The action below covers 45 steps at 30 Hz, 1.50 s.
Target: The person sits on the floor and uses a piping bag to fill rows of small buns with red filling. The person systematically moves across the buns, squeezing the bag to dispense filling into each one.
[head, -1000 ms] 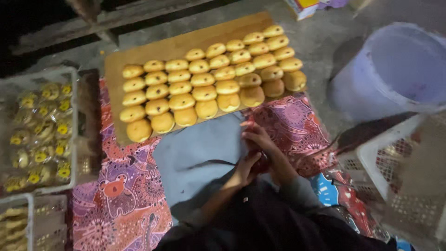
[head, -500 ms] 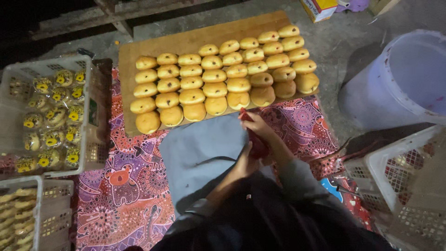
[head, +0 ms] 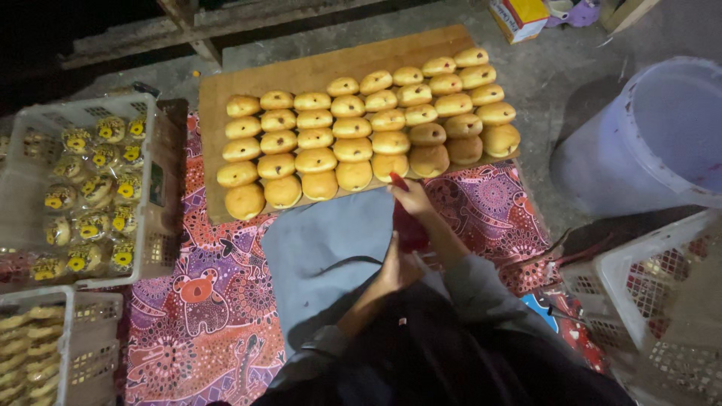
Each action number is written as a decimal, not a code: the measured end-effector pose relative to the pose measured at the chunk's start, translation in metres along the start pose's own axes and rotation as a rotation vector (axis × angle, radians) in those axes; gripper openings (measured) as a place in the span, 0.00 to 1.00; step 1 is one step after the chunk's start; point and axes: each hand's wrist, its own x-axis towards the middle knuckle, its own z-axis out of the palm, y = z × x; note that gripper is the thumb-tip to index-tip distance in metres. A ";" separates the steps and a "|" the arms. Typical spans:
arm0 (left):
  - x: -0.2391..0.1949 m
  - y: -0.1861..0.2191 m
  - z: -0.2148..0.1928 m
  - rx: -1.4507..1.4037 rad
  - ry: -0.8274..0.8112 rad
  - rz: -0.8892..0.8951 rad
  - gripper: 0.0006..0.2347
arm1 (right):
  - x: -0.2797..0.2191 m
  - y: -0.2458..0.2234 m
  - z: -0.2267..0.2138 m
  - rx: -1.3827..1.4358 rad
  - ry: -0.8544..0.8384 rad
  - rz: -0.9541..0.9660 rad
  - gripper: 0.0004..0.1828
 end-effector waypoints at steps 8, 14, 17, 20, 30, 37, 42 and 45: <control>0.007 -0.001 -0.040 -0.080 -0.191 -0.008 0.36 | -0.004 -0.012 0.018 -0.311 0.240 0.003 0.21; 0.012 0.005 -0.048 -0.026 -0.027 0.005 0.38 | 0.005 -0.022 0.026 -0.585 0.321 0.006 0.24; 0.011 0.009 -0.036 0.055 0.235 -0.009 0.38 | 0.011 -0.022 0.031 -0.748 0.309 0.139 0.29; 0.015 0.010 -0.031 0.060 0.206 0.042 0.37 | 0.018 -0.024 0.033 -0.777 0.333 0.125 0.29; 0.003 0.020 -0.014 0.350 -0.073 0.368 0.26 | -0.015 -0.042 -0.008 0.244 0.253 0.199 0.13; -0.013 0.047 0.005 0.142 -0.038 0.175 0.34 | -0.074 -0.102 -0.031 0.851 -0.078 0.359 0.13; -0.017 0.047 0.046 0.339 -0.001 0.044 0.31 | -0.084 -0.135 -0.021 0.551 -0.141 0.215 0.11; -0.020 0.044 0.080 0.595 0.062 0.227 0.33 | -0.082 -0.145 -0.028 0.392 -0.116 0.117 0.11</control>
